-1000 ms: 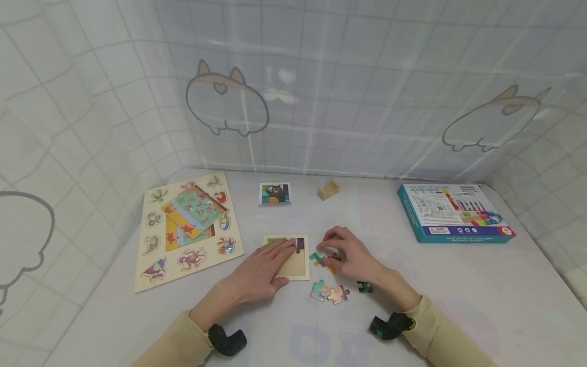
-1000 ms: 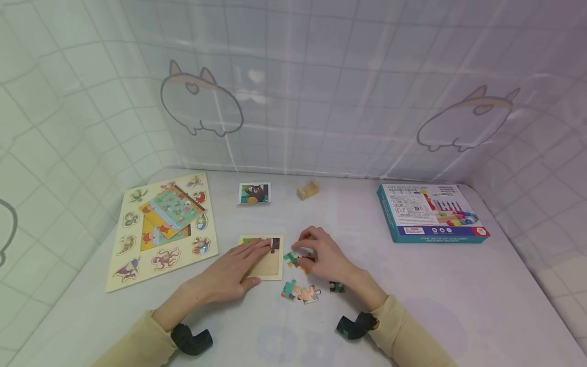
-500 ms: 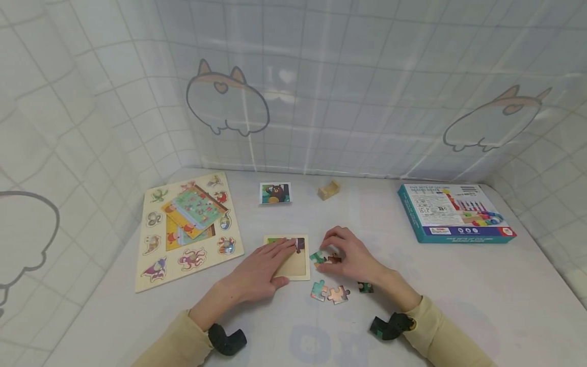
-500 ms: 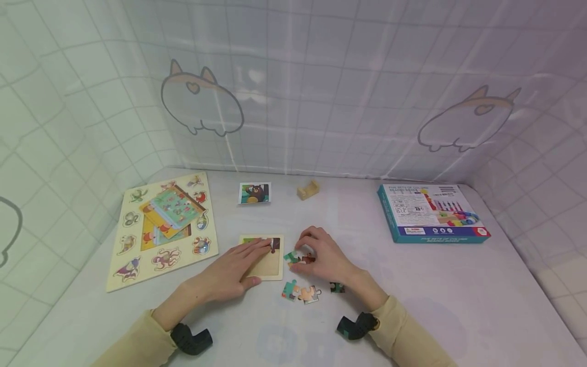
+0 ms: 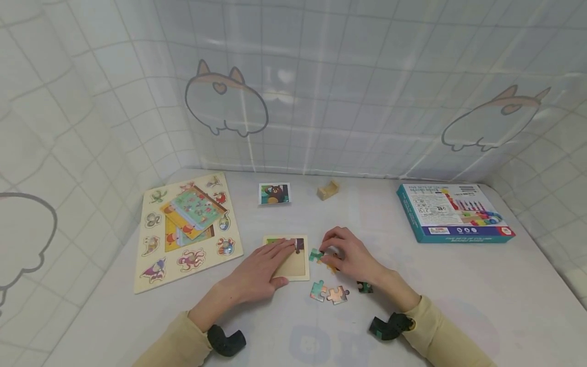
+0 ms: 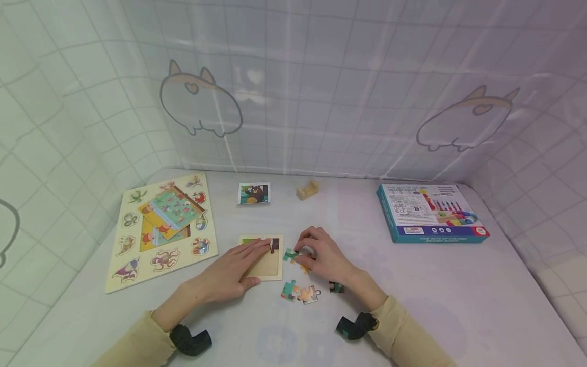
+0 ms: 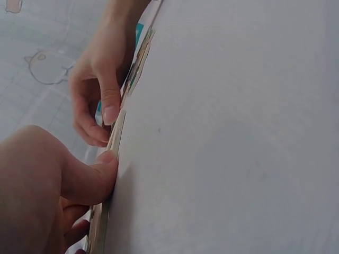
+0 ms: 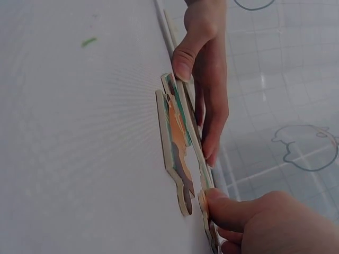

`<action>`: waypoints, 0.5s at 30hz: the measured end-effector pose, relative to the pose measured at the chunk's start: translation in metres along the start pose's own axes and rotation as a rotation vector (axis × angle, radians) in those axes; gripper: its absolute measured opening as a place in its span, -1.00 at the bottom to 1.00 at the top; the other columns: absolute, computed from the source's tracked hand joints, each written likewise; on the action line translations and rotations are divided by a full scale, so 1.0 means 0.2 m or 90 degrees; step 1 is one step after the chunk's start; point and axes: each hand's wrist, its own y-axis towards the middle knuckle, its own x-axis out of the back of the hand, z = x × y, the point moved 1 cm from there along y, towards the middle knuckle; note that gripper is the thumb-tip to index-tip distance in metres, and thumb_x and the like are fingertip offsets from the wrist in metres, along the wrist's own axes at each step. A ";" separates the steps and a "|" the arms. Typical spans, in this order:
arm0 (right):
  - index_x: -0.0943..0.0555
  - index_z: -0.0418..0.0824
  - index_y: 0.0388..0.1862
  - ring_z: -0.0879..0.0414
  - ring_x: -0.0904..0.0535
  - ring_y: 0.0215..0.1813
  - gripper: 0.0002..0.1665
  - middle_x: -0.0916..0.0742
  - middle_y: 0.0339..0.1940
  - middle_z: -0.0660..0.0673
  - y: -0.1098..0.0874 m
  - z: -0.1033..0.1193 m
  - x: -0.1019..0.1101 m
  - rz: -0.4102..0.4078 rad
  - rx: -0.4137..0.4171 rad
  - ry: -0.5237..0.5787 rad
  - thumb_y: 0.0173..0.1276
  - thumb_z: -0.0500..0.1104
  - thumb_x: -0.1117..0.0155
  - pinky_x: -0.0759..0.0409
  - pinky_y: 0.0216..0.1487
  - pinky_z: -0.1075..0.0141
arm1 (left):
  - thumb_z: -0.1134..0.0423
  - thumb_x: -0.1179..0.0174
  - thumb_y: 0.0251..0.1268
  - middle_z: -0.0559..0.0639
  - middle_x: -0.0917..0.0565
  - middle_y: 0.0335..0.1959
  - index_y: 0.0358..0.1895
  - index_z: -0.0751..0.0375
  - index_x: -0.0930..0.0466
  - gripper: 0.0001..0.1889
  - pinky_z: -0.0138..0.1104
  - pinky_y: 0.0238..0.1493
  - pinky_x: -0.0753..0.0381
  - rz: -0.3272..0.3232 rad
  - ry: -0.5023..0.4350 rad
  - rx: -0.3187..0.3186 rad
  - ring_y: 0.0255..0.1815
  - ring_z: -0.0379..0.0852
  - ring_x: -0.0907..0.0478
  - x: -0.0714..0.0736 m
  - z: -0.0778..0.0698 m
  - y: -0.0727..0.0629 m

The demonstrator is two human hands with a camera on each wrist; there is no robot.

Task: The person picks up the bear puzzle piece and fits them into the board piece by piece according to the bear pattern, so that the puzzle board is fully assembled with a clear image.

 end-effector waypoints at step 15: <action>-0.67 -0.02 -0.26 0.19 -0.40 -0.01 -0.77 -0.61 -0.04 0.07 0.00 0.00 -0.02 -0.011 0.002 -0.012 0.19 -0.03 -0.55 -0.51 -0.11 0.34 | 0.04 -0.18 0.41 0.10 -0.13 0.54 0.55 0.13 -0.19 -0.29 -0.02 0.52 -0.26 -0.039 0.006 -0.002 0.55 0.08 -0.12 -0.02 -0.01 -0.01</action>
